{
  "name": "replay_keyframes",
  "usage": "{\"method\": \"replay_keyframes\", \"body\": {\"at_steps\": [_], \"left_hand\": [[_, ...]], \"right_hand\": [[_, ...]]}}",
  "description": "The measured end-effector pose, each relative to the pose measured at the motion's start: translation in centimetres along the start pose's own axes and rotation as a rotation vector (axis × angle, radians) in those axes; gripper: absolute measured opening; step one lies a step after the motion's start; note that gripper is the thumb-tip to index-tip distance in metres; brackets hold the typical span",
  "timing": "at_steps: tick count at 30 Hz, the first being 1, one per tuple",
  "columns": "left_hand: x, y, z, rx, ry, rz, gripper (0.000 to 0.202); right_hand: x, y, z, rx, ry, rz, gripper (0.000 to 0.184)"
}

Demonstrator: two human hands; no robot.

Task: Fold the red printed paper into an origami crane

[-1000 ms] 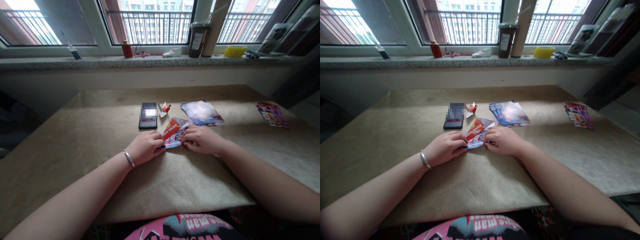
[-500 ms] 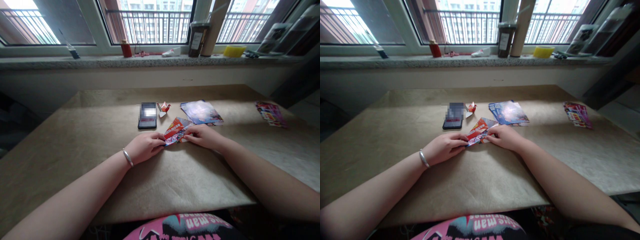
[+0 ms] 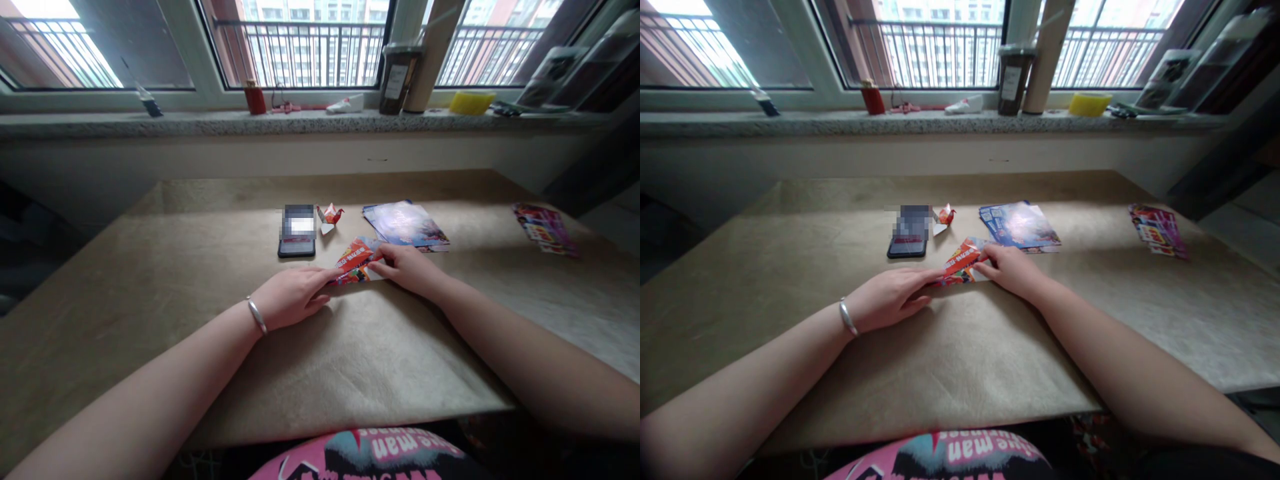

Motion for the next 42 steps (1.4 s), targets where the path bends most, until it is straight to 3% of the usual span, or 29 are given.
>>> {"method": "replay_keyframes", "body": {"at_steps": [5, 12, 22, 34, 39, 42], "left_hand": [[-0.1, 0.3, 1.0, -0.081, -0.032, -0.002, 0.041], [-0.3, 0.5, 1.3, -0.075, -0.079, -0.017, 0.036], [-0.1, 0.5, 1.6, -0.099, -0.134, 0.024, 0.033], [0.1, 0.1, 1.1, -0.100, -0.123, 0.005, 0.032], [0.0, 0.2, 1.0, -0.126, -0.103, -0.001, 0.030], [0.0, 0.1, 1.0, -0.135, -0.113, 0.009, 0.031]], "right_hand": [[0.1, 0.1, 0.4, -0.020, -0.005, -0.013, 0.018], [0.0, 0.3, 0.3, -0.057, 0.028, 0.030, 0.025], [0.2, -0.1, -0.1, -0.048, 0.272, 0.054, 0.025], [0.1, -0.5, 1.7, -0.085, 0.202, -0.033, 0.025], [0.2, -0.5, 2.1, -0.079, 0.125, -0.022, 0.027], [0.9, -0.3, 2.1, -0.068, 0.107, 0.051, 0.023]]}}
Point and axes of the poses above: each hand's wrist, its own y-axis away from the middle knuckle, its own x-axis out of the back of the hand, z = x × y, the point moved 10 cm from there along -y, towards the middle knuckle
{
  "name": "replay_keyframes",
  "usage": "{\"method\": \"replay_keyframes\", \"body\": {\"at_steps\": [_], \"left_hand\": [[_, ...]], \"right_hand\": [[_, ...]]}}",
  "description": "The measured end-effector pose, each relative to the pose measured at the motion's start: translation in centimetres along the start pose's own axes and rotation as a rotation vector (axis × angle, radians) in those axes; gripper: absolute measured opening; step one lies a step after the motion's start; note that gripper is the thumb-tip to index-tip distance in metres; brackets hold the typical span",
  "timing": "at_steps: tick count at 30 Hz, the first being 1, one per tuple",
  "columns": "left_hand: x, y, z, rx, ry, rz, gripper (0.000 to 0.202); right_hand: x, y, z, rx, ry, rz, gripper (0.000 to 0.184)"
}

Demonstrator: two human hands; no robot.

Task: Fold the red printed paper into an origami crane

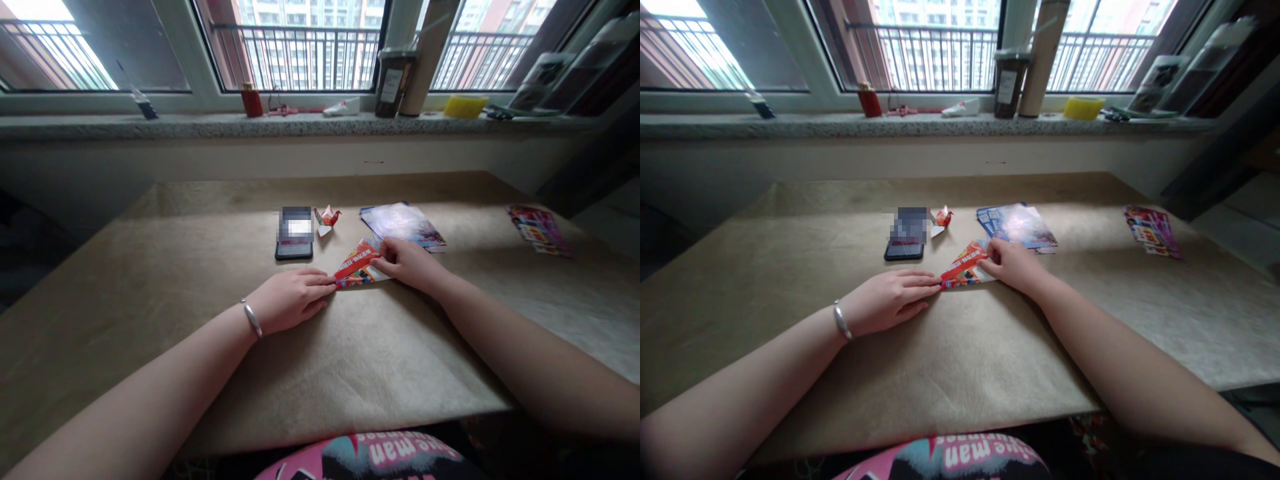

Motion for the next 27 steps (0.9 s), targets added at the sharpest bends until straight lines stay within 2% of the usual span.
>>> {"method": "replay_keyframes", "body": {"at_steps": [2, 5, 7, 10, 17, 23, 27], "left_hand": [[0.0, -0.1, 0.1, -0.012, -0.008, 0.005, 0.031], [0.1, -0.3, 0.3, -0.019, -0.013, 0.020, 0.031], [0.3, -0.4, 0.3, -0.020, -0.013, 0.028, 0.031], [0.2, -0.5, 0.4, -0.028, -0.002, 0.024, 0.032], [-0.2, -0.7, -0.2, 0.003, 0.021, 0.003, 0.032], [-0.3, -0.5, -0.4, -0.020, 0.045, 0.017, 0.031], [0.0, -0.3, 0.0, -0.069, 0.012, 0.037, 0.030]], "right_hand": [[1.2, 0.2, -1.0, 0.072, 0.053, 0.110, 0.021], [2.3, 1.0, -4.4, 0.325, 0.182, 0.228, 0.021], [1.6, 1.5, -6.2, 0.451, 0.232, 0.188, 0.020], [0.3, 2.1, -8.1, 0.550, 0.276, 0.115, 0.026], [-1.4, 1.8, -9.6, 0.496, 0.405, 0.129, 0.029], [-2.0, 0.9, -8.2, 0.394, 0.371, 0.108, 0.029], [-2.4, 0.2, -7.3, 0.359, 0.258, 0.052, 0.025]]}}
Point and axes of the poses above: each hand's wrist, its own y-axis away from the middle knuckle, its own x-axis out of the back of the hand, z = x × y, the point moved 10 cm from there along -y, towards the middle knuckle
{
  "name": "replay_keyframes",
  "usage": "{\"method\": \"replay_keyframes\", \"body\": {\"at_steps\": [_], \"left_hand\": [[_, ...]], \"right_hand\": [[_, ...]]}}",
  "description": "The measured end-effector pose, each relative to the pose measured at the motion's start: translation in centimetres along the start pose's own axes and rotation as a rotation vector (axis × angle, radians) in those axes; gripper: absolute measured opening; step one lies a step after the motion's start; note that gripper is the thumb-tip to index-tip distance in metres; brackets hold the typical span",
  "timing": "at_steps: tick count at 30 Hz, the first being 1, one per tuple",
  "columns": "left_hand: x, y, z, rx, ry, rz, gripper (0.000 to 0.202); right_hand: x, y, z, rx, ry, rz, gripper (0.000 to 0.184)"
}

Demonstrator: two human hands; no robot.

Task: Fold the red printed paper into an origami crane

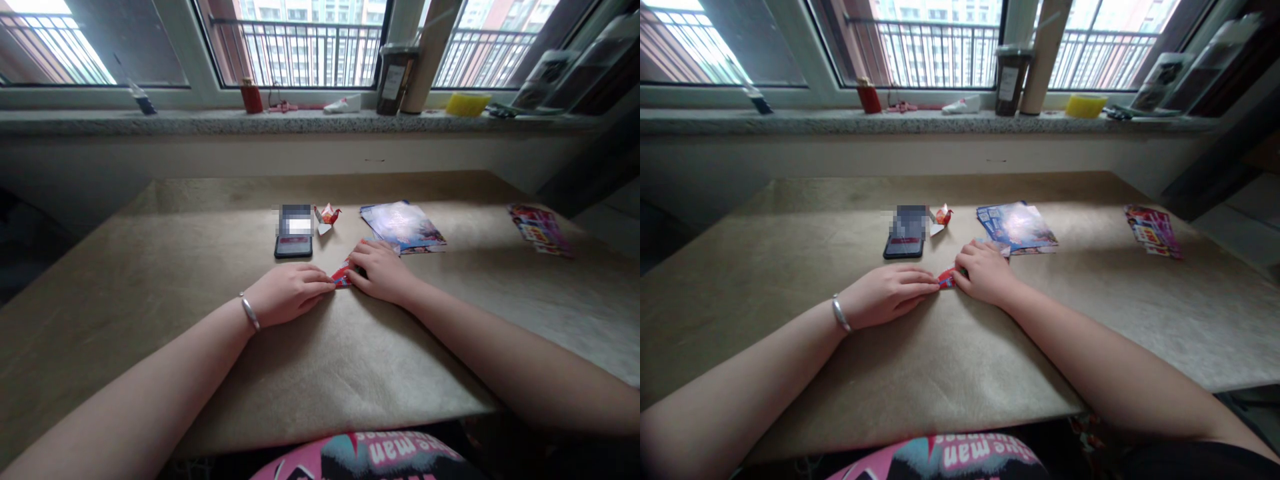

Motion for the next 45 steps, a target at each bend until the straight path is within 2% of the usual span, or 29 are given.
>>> {"method": "replay_keyframes", "body": {"at_steps": [10, 25, 36, 45], "left_hand": [[0.35, -0.20, -0.12, 0.048, -0.043, 0.030, 0.024], [0.04, -0.41, 0.42, 0.074, -0.205, 0.024, 0.027], [-0.17, -0.43, -0.23, 0.095, -0.039, 0.044, 0.026], [-0.31, -0.41, 0.09, 0.108, -0.115, 0.026, 0.026]], "right_hand": [[-0.40, 0.06, 0.29, 0.046, -0.082, -0.044, 0.023], [-0.54, -0.43, 0.36, -0.044, 0.005, -0.030, 0.025], [-1.04, -0.42, 0.79, -0.065, -0.035, -0.038, 0.024], [-0.71, -0.47, 0.55, -0.074, -0.053, -0.031, 0.021]]}}
Point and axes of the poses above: each hand's wrist, its own y-axis away from the middle knuckle, its own x-axis out of the back of the hand, z = x × y, the point moved 10 cm from there along -y, towards the middle knuckle
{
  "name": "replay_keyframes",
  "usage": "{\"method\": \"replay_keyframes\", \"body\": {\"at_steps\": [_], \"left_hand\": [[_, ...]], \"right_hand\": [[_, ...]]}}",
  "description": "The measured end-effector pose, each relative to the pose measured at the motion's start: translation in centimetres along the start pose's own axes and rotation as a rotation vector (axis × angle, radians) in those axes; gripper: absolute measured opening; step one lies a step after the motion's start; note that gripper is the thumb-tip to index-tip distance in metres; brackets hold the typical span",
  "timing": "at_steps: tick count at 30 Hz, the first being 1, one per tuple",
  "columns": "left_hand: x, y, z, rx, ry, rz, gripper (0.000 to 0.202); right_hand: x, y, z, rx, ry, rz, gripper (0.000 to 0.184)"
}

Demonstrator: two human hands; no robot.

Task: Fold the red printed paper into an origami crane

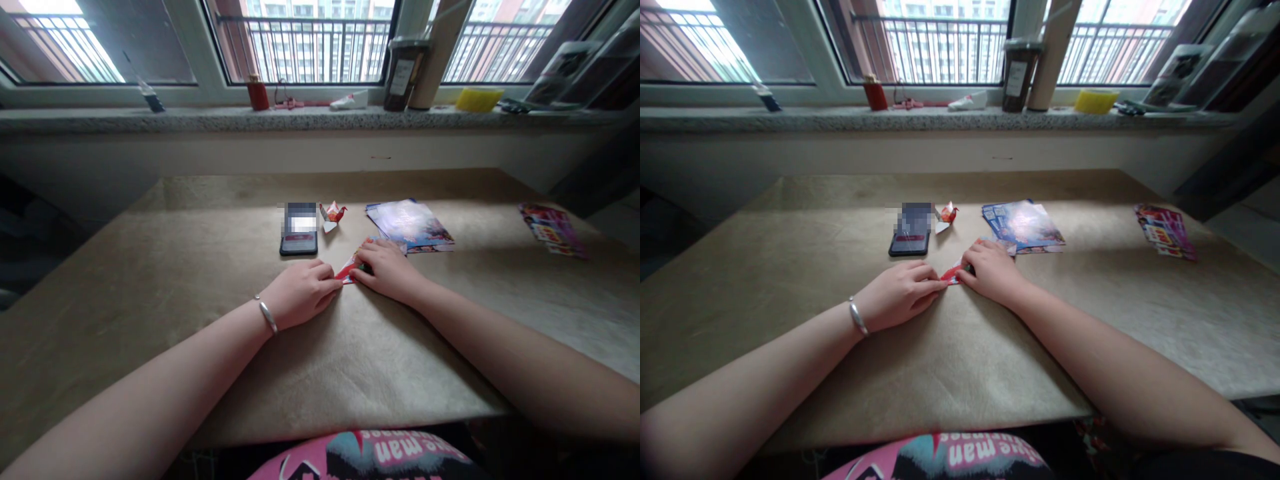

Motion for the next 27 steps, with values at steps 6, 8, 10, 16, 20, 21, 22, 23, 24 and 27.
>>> {"method": "replay_keyframes", "body": {"at_steps": [6, 8, 10, 16, 20, 21, 22, 23, 24, 27], "left_hand": [[0.1, -0.1, -0.1, 0.013, -0.030, -0.008, 0.026], [0.1, 0.0, -0.2, 0.022, -0.030, -0.034, 0.027], [0.0, 0.0, -0.2, 0.019, -0.034, -0.053, 0.027], [0.2, -0.1, -0.1, 0.008, -0.056, -0.040, 0.027], [0.2, -0.1, 0.0, -0.008, -0.064, -0.037, 0.026], [0.2, -0.1, 0.0, -0.014, -0.066, -0.038, 0.026], [0.2, -0.1, 0.0, -0.022, -0.069, -0.042, 0.026], [0.1, -0.1, 0.0, -0.032, -0.069, -0.046, 0.026], [0.1, 0.0, 0.0, -0.043, -0.067, -0.053, 0.026], [0.0, 0.2, -0.1, -0.063, -0.031, -0.069, 0.025]], "right_hand": [[-0.1, 0.0, 0.2, 0.006, -0.019, 0.008, 0.019], [-0.2, 0.0, 0.3, 0.008, -0.020, 0.011, 0.020], [-0.3, 0.1, 0.3, 0.010, -0.012, 0.013, 0.021], [0.9, 0.7, -0.8, 0.042, 0.099, 0.074, 0.020], [1.1, 1.2, -3.1, 0.181, 0.178, 0.082, 0.025], [1.0, 1.2, -3.3, 0.190, 0.186, 0.078, 0.025], [0.9, 1.2, -3.4, 0.188, 0.189, 0.074, 0.026], [0.7, 1.2, -3.3, 0.181, 0.189, 0.070, 0.026], [0.6, 1.2, -3.2, 0.171, 0.183, 0.064, 0.026], [0.2, 0.9, -2.6, 0.131, 0.116, 0.041, 0.024]]}}
Point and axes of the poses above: each hand's wrist, its own y-axis away from the middle knuckle, its own x-axis out of the back of the hand, z = x × y, the point moved 10 cm from there along -y, towards the middle knuckle
